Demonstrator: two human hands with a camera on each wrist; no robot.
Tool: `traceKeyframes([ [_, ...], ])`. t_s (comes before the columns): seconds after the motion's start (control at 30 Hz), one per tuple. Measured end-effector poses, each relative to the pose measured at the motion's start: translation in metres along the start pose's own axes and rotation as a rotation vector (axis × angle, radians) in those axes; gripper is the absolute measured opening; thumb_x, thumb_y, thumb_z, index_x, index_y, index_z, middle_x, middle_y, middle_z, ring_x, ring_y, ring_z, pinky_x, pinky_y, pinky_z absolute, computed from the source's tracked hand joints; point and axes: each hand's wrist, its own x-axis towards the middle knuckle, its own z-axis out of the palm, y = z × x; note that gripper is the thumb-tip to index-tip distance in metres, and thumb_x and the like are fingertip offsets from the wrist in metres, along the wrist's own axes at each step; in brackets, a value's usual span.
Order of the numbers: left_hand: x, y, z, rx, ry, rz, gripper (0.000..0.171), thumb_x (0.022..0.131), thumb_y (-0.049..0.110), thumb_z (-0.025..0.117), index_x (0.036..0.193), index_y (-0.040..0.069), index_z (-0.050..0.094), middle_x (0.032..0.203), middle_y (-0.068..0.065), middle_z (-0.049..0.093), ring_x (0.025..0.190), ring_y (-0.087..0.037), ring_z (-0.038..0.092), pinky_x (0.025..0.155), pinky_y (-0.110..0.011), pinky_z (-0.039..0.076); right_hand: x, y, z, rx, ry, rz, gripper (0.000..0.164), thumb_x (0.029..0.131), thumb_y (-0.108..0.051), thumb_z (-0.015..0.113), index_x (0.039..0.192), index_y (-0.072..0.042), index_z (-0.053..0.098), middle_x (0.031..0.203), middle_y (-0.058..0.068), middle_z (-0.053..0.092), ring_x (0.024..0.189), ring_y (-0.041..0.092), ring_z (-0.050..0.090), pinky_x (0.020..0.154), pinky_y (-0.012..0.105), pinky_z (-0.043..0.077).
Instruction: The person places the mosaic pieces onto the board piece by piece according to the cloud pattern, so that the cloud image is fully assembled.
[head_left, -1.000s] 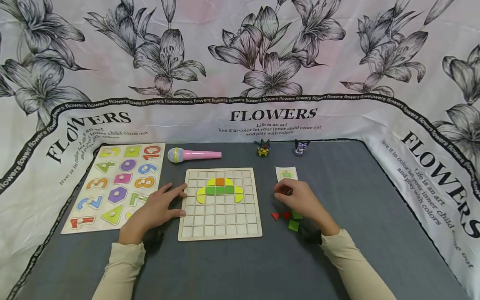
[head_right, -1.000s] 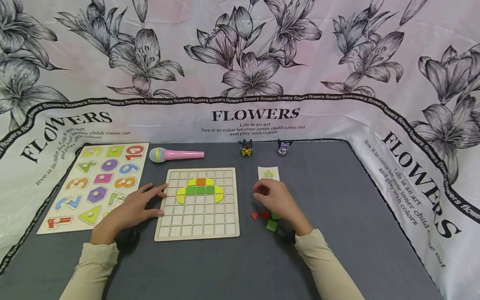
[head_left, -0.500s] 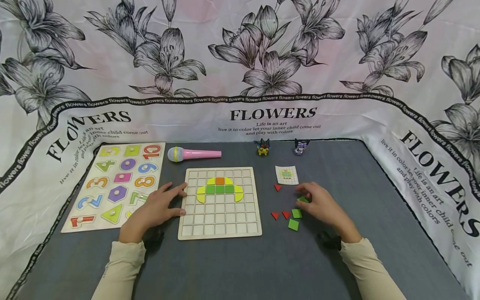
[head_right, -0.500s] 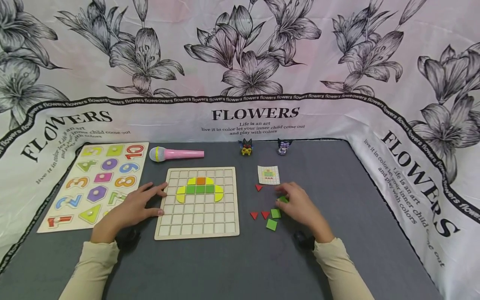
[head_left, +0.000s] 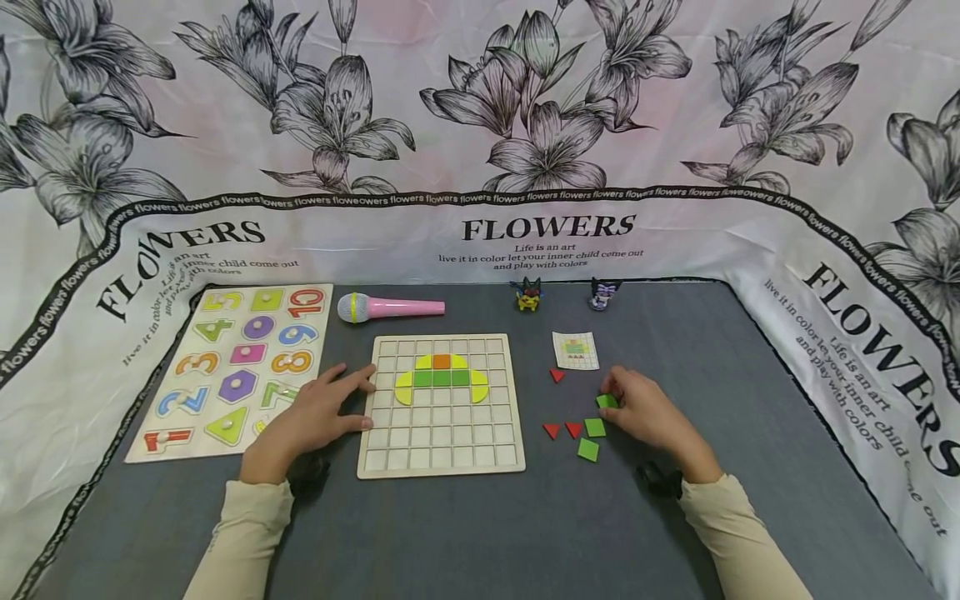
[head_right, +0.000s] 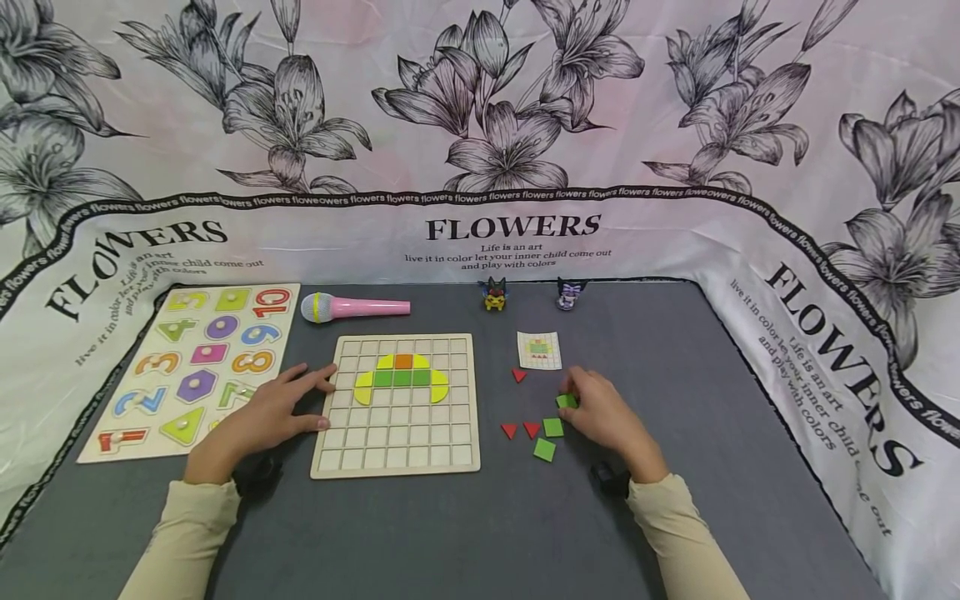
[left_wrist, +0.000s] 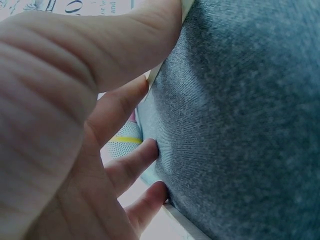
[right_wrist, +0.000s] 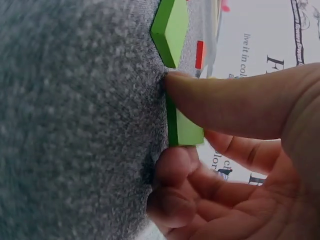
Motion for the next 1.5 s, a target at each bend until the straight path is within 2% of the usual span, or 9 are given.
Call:
traceKeyframes([
  [0.3,0.0,0.001,-0.001,-0.009,-0.006,-0.006,0.081,0.096,0.03,0.083,0.163,0.007,0.043,0.152,-0.016,0.06,0.156,-0.054,0.02,0.117,-0.08,0.02,0.008,-0.009,0.008,0.096,0.046,-0.05,0.012,0.094,0.0,0.078,0.1,-0.005,0.069,0.089,0.001,0.07,0.08,0.016,0.065,0.068,0.037,0.054],
  [0.53,0.0,0.001,-0.001,-0.003,-0.018,-0.028,0.084,0.096,0.032,0.083,0.165,0.01,0.041,0.156,-0.017,0.056,0.157,-0.054,0.018,0.117,-0.08,0.019,0.021,-0.025,0.015,0.182,0.029,-0.069,0.009,0.098,-0.001,0.075,0.104,-0.004,0.071,0.093,0.0,0.072,0.081,0.016,0.066,0.069,0.034,0.054],
  [0.73,-0.001,0.002,-0.001,-0.004,-0.014,-0.013,0.082,0.096,0.032,0.083,0.164,0.009,0.043,0.153,-0.016,0.059,0.156,-0.054,0.02,0.117,-0.08,0.02,0.034,-0.038,0.026,0.194,0.028,-0.14,0.01,0.098,0.002,0.074,0.105,-0.004,0.071,0.093,0.001,0.071,0.081,0.015,0.065,0.071,0.035,0.055],
  [0.9,-0.002,0.003,-0.002,-0.003,-0.003,0.001,0.081,0.097,0.029,0.083,0.164,0.007,0.043,0.152,-0.016,0.06,0.156,-0.054,0.021,0.117,-0.08,0.021,0.043,-0.051,0.037,0.234,-0.009,-0.194,0.01,0.099,0.004,0.071,0.106,-0.004,0.071,0.094,0.001,0.07,0.082,0.016,0.064,0.073,0.037,0.055],
  [1.17,-0.001,0.001,-0.002,-0.015,-0.003,-0.004,0.081,0.097,0.03,0.082,0.164,0.008,0.043,0.153,-0.016,0.059,0.156,-0.054,0.021,0.117,-0.08,0.02,0.059,-0.078,0.051,0.295,-0.048,-0.207,0.011,0.101,0.0,0.071,0.108,-0.007,0.073,0.095,0.0,0.07,0.083,0.015,0.062,0.076,0.037,0.055],
  [1.5,0.0,-0.003,0.0,-0.02,0.009,0.026,0.08,0.097,0.029,0.083,0.163,0.007,0.044,0.148,-0.012,0.063,0.155,-0.054,0.022,0.117,-0.079,0.02,0.077,-0.104,0.064,0.302,-0.087,-0.292,0.01,0.099,0.001,0.07,0.103,-0.007,0.074,0.097,0.001,0.072,0.083,0.013,0.066,0.074,0.034,0.056],
])
